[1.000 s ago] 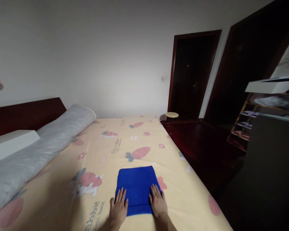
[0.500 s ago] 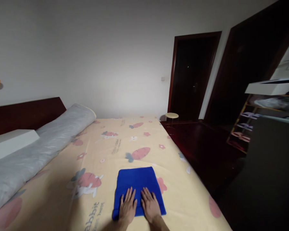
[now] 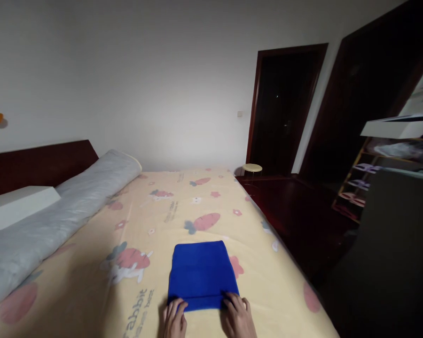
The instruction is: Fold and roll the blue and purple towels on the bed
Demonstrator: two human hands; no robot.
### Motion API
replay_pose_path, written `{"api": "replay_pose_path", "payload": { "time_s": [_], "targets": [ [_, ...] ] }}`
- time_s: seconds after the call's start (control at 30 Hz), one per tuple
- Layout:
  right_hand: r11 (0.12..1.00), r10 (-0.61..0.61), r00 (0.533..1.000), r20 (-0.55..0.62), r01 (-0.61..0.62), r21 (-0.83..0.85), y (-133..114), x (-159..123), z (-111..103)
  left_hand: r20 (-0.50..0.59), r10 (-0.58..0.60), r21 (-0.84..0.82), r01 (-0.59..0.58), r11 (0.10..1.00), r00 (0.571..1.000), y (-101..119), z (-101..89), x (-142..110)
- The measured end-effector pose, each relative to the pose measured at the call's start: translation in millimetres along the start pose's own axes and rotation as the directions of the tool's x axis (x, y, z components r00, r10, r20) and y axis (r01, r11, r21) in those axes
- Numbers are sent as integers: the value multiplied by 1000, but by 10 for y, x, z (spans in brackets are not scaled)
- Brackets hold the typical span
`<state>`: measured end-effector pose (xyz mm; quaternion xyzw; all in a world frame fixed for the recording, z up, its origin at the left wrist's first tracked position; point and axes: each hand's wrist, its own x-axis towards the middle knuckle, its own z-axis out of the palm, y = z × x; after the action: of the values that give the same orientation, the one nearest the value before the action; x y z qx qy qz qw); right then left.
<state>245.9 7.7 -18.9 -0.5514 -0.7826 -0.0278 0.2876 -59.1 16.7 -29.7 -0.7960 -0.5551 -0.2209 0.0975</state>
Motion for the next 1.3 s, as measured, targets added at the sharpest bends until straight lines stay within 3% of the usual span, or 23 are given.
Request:
{"api": "replay_pose_path", "payload": {
  "time_s": [0.13, 0.3, 0.47, 0.63, 0.77, 0.9, 1.03, 1.1, 1.17, 1.3],
  "targets": [
    [1000, -10, 1000, -27, 10, -25, 2, -63, -63, 125, -92, -45, 99, 994, 988, 62, -37, -43],
    [999, 48, 999, 21, -47, -22, -69, 174, -122, 291, -212, -72, 243, 967, 933, 139, -252, 233],
    [990, 136, 989, 59, -135, -33, -204, 310, -179, 337, -245, -107, 296, 949, 909, 223, -411, 373],
    [984, 176, 971, 160, -175, -24, -294, 224, -290, 339, -389, -112, 447, 887, 857, 323, -486, 216],
    [970, 236, 945, 227, -242, 2, -371, 173, -418, 401, -406, -89, 476, 875, 821, 408, -651, 127],
    [957, 280, 909, 309, -288, -18, -391, 220, -429, 524, -425, -14, 506, 862, 738, 454, -814, 203],
    [944, 328, 896, 299, -326, -59, -358, 262, -315, 603, -452, 84, 511, 855, 657, 435, -771, 279],
    [945, 328, 916, 233, -319, -75, -356, 252, -248, 583, -477, 122, 510, 852, 658, 429, -667, 277],
    [956, 294, 945, 142, -288, -65, -393, 226, -187, 522, -506, 154, 507, 848, 687, 461, -533, 258],
    [988, 108, 991, 73, -115, 101, -617, 194, -93, 395, -437, 62, 451, 890, 808, 689, -268, 235]
  ]
}}
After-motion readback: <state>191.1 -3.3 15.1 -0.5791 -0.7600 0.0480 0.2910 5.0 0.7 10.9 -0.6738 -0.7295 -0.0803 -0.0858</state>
